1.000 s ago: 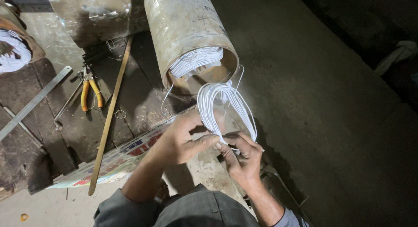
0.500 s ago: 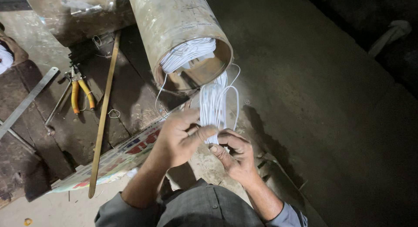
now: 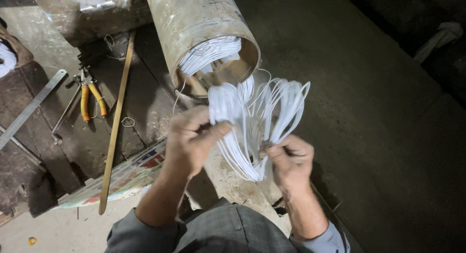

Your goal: The person pulls white wire from a large plastic container, folds it into loops, and places it back inside. They then use a wooden stick to push and compact the wire within the container.

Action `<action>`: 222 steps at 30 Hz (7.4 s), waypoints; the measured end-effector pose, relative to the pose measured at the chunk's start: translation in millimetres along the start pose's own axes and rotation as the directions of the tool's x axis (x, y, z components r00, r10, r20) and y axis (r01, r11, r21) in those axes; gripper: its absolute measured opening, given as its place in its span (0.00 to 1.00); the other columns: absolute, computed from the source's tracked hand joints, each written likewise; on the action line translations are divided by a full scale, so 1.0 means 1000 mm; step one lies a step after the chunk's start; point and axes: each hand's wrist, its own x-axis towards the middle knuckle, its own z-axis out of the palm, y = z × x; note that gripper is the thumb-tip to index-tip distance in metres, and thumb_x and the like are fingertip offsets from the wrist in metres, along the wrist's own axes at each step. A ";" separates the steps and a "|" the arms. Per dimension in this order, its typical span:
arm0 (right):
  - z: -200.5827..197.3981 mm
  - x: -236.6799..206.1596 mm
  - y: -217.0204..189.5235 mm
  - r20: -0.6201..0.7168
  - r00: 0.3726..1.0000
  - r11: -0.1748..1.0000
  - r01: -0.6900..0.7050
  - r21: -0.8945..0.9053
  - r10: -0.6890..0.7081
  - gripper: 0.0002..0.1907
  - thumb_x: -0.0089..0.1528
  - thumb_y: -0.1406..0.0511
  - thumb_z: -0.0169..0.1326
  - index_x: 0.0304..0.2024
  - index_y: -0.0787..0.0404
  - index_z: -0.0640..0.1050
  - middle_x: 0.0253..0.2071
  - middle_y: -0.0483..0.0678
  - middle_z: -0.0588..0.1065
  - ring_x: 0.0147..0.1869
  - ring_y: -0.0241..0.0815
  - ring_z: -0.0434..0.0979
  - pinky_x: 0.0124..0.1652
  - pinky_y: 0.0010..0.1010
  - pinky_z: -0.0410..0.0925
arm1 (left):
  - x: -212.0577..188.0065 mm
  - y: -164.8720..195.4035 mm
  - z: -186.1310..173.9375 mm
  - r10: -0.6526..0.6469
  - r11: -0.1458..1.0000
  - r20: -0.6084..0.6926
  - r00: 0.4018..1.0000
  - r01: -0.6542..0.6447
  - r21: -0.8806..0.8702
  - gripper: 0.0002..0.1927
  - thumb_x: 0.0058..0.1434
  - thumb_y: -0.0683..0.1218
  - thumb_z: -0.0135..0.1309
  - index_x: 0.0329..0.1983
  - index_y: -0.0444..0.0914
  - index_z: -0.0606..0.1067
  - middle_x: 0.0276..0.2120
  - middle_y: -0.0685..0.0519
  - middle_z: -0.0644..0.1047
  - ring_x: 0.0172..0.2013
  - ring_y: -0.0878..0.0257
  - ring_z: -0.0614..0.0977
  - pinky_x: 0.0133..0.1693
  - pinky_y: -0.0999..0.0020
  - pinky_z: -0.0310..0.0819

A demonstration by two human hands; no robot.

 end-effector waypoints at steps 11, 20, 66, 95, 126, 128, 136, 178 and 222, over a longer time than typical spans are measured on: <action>0.010 -0.022 -0.005 0.331 0.879 0.896 -0.200 -0.395 0.342 0.16 0.65 0.63 0.59 0.51 0.65 0.81 0.40 0.49 0.83 0.41 0.36 0.81 0.41 0.28 0.75 | 0.001 0.013 -0.016 0.144 0.881 -0.135 0.980 -0.189 -0.434 0.02 0.70 0.35 0.61 0.44 0.32 0.81 0.36 0.54 0.81 0.35 0.72 0.77 0.38 0.75 0.70; 0.027 -0.025 -0.009 0.248 0.960 0.801 0.043 -0.597 0.134 0.10 0.64 0.64 0.60 0.44 0.64 0.82 0.32 0.47 0.78 0.33 0.37 0.76 0.34 0.30 0.70 | -0.003 0.031 0.002 -0.088 0.950 0.179 0.980 0.136 -0.280 0.28 0.58 0.47 0.59 0.61 0.45 0.65 0.51 0.56 0.79 0.52 0.67 0.82 0.52 0.70 0.82; 0.050 -0.014 -0.026 0.184 0.982 0.858 0.069 -0.510 0.031 0.07 0.64 0.67 0.63 0.41 0.63 0.79 0.31 0.44 0.77 0.34 0.34 0.76 0.35 0.28 0.70 | -0.021 -0.037 0.047 -0.019 0.999 -0.254 0.967 0.006 -0.050 0.21 0.74 0.51 0.48 0.26 0.36 0.72 0.21 0.60 0.69 0.24 0.73 0.68 0.26 0.74 0.60; 0.023 -0.028 -0.026 0.361 0.932 0.855 0.217 -0.471 -0.038 0.04 0.59 0.71 0.51 0.33 0.60 0.77 0.29 0.43 0.78 0.29 0.34 0.79 0.31 0.27 0.74 | -0.010 -0.036 0.029 -0.324 0.809 -0.136 0.936 0.200 -0.553 0.10 0.69 0.48 0.57 0.39 0.35 0.78 0.28 0.58 0.75 0.27 0.72 0.72 0.29 0.77 0.64; 0.018 -0.021 -0.023 0.074 0.997 0.856 0.044 -0.516 -0.007 0.04 0.66 0.68 0.59 0.39 0.65 0.80 0.33 0.45 0.77 0.35 0.33 0.74 0.35 0.24 0.67 | -0.001 0.007 0.032 -0.171 0.957 0.063 0.983 0.181 -0.227 0.22 0.54 0.42 0.64 0.53 0.41 0.73 0.42 0.53 0.81 0.43 0.63 0.84 0.45 0.65 0.85; 0.017 -0.014 -0.028 0.073 0.997 0.844 0.054 -0.534 -0.018 0.05 0.65 0.68 0.60 0.39 0.65 0.80 0.31 0.45 0.76 0.34 0.32 0.74 0.34 0.24 0.67 | -0.002 0.003 0.038 -0.097 0.994 0.140 0.985 0.104 -0.041 0.19 0.57 0.43 0.65 0.51 0.38 0.75 0.42 0.52 0.81 0.42 0.64 0.84 0.45 0.67 0.82; 0.000 -0.008 -0.024 -0.158 0.987 0.956 -0.031 -0.293 -0.017 0.03 0.65 0.68 0.58 0.39 0.63 0.81 0.29 0.46 0.79 0.31 0.34 0.77 0.31 0.28 0.71 | -0.005 -0.011 0.035 -0.265 0.951 0.154 0.952 0.284 -0.119 0.15 0.53 0.40 0.65 0.44 0.34 0.77 0.33 0.51 0.84 0.32 0.64 0.85 0.36 0.64 0.83; -0.030 -0.054 0.020 0.083 0.987 0.859 -0.077 -0.506 0.137 0.10 0.65 0.62 0.60 0.36 0.65 0.81 0.26 0.41 0.75 0.31 0.29 0.71 0.31 0.24 0.66 | 0.002 -0.023 0.027 -0.349 0.746 0.076 0.934 0.326 -0.581 0.13 0.58 0.38 0.65 0.43 0.32 0.75 0.34 0.47 0.78 0.32 0.59 0.79 0.36 0.65 0.74; -0.006 -0.056 0.014 -0.160 0.950 0.873 -0.310 -0.376 0.269 0.05 0.61 0.71 0.62 0.40 0.65 0.83 0.27 0.43 0.80 0.27 0.30 0.77 0.26 0.26 0.73 | -0.021 -0.018 0.066 -0.026 0.988 0.132 0.991 0.005 0.153 0.19 0.63 0.39 0.60 0.58 0.35 0.76 0.45 0.47 0.85 0.42 0.62 0.89 0.46 0.64 0.83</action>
